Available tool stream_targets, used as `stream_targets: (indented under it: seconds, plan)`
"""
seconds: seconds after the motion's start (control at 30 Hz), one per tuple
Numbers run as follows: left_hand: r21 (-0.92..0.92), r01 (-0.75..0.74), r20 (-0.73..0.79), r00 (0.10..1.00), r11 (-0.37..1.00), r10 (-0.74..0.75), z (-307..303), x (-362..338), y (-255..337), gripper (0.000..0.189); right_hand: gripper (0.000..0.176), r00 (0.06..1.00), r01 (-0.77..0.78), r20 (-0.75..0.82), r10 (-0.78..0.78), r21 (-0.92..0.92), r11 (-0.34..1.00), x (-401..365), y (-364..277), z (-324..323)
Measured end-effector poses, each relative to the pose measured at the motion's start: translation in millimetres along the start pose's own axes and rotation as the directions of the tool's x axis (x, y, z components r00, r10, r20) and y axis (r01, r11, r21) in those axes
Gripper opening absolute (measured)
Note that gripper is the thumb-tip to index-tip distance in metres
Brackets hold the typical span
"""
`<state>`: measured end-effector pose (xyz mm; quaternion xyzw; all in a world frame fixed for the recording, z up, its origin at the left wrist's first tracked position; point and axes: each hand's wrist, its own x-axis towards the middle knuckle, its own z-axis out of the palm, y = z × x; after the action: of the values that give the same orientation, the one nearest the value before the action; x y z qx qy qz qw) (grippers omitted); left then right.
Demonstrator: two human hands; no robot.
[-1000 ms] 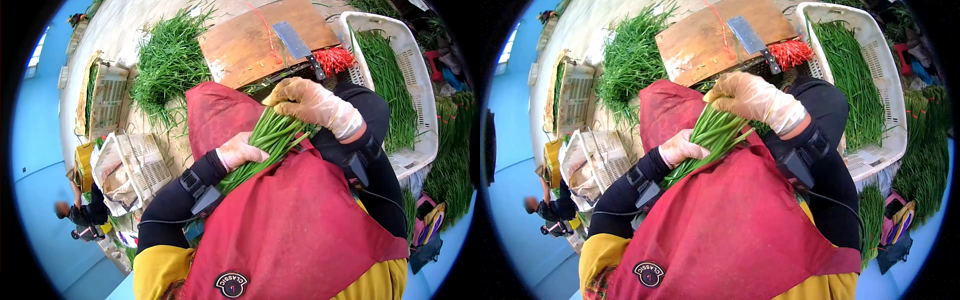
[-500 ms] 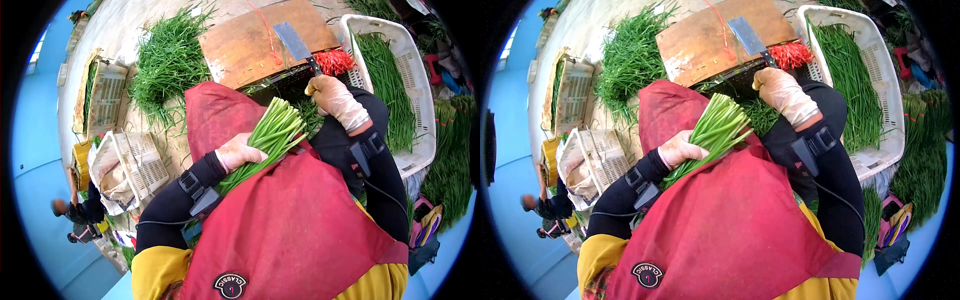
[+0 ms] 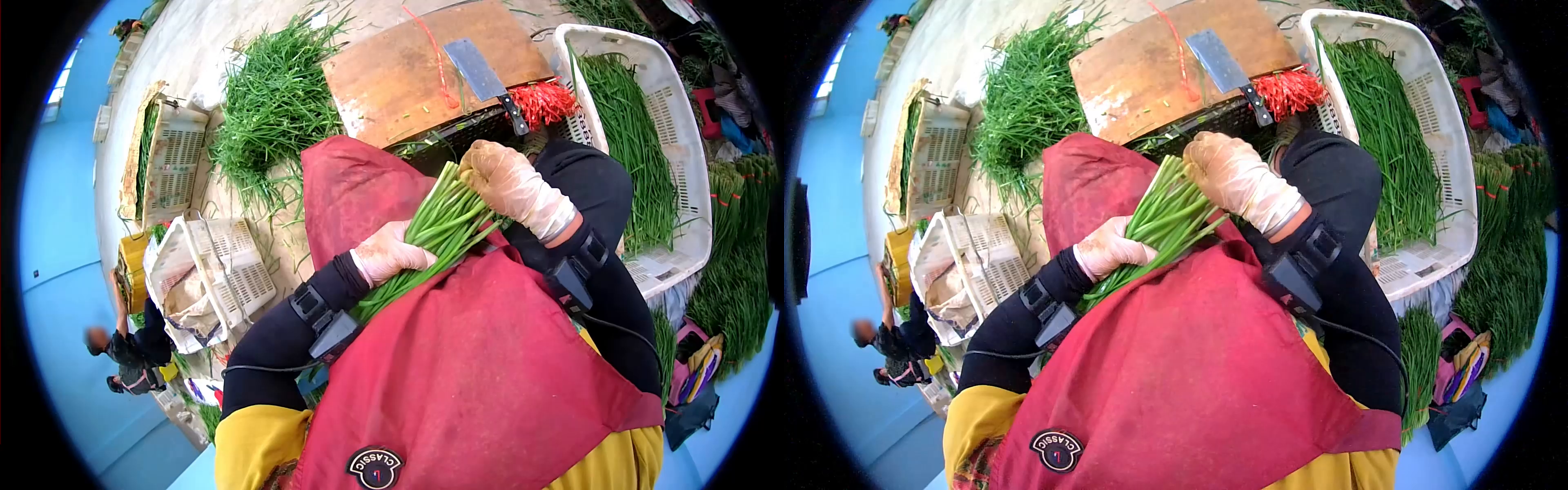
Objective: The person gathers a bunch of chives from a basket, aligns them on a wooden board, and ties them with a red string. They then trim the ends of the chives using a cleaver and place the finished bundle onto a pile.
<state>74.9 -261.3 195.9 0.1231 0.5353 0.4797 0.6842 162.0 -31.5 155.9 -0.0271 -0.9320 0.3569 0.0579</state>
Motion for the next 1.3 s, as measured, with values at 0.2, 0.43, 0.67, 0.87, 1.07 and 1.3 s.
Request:
stream_targets:
  seconds: [0.2,0.43,0.67,0.87,1.07,1.3]
  plan:
    - [-0.045,-0.023,-0.021,1.000,0.999,0.022,-4,-2,-1,0.051,0.014,0.946,-0.279,0.090,0.312,-0.264,0.923,-19,56,-20]
    - [-0.164,-0.007,-0.041,0.999,0.986,0.000,-8,-2,4,0.052,0.018,0.676,-0.737,0.516,0.526,0.477,0.479,-41,33,-55]
    - [-0.234,-0.051,-0.004,0.999,0.971,0.051,-7,0,4,0.056,0.028,0.993,0.117,-0.050,-0.106,0.354,0.928,-32,8,-23]
    - [-0.263,-0.031,-0.056,0.998,0.964,0.017,-10,-4,2,0.055,0.023,0.996,-0.072,0.085,0.032,0.528,0.846,-27,6,-8]
    - [-0.226,-0.055,-0.069,0.997,0.973,0.041,-11,-2,-1,0.054,0.015,0.990,-0.140,0.106,0.093,0.664,0.735,-22,8,4]
    - [-0.279,-0.080,-0.028,0.997,0.957,0.076,-15,-4,-1,0.062,0.010,0.936,-0.157,-0.214,0.280,0.458,0.875,-31,54,8]
